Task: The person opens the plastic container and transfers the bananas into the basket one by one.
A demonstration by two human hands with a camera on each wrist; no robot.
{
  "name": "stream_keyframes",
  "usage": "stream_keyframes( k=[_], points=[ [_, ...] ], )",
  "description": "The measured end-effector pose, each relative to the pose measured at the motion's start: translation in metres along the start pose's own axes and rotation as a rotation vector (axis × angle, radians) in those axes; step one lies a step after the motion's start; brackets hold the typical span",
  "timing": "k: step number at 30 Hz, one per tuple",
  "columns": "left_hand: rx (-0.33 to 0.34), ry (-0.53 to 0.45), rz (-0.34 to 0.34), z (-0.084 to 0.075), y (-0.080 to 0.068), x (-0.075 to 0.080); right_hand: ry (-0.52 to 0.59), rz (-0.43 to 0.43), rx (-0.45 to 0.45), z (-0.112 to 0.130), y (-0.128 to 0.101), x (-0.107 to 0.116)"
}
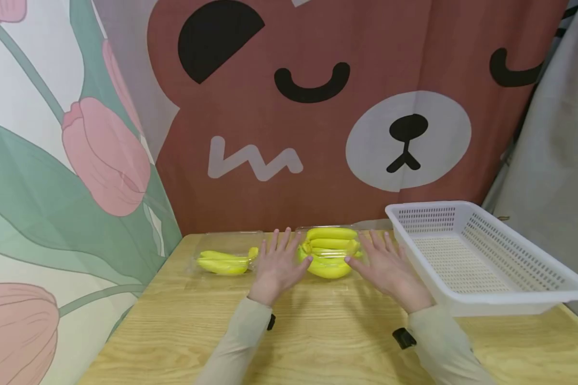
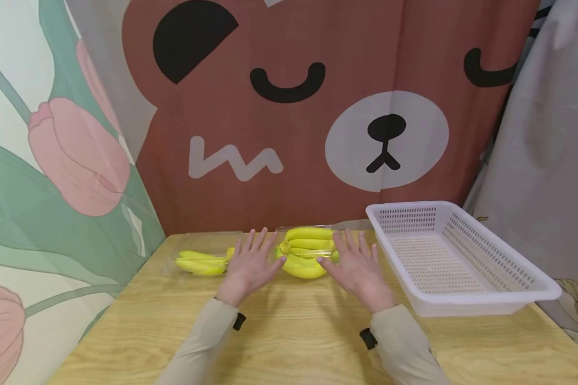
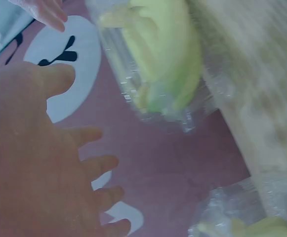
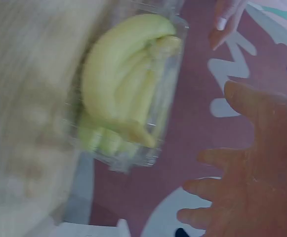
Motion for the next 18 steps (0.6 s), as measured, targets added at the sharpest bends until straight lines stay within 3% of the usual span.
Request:
stream_keyframes(
  k=[11, 18],
  points=[
    [-0.034, 0.017, 0.004, 0.014, 0.011, -0.023, 0.003, -0.028, 0.000, -0.009, 0.011, -0.026],
    [-0.050, -0.124, 0.054, 0.021, 0.012, -0.036, 0.033, -0.029, 0.022, -0.014, 0.016, -0.047]
  ],
)
Point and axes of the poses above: each hand's wrist, its own y-axis towards the middle knuckle, its own x-axis out of the back of the hand, z = x × y, the point moved 2 cm from there along y, towards the middle knuckle, and after that the axes turned 15 degrees about -y, right-handed, at the moved point
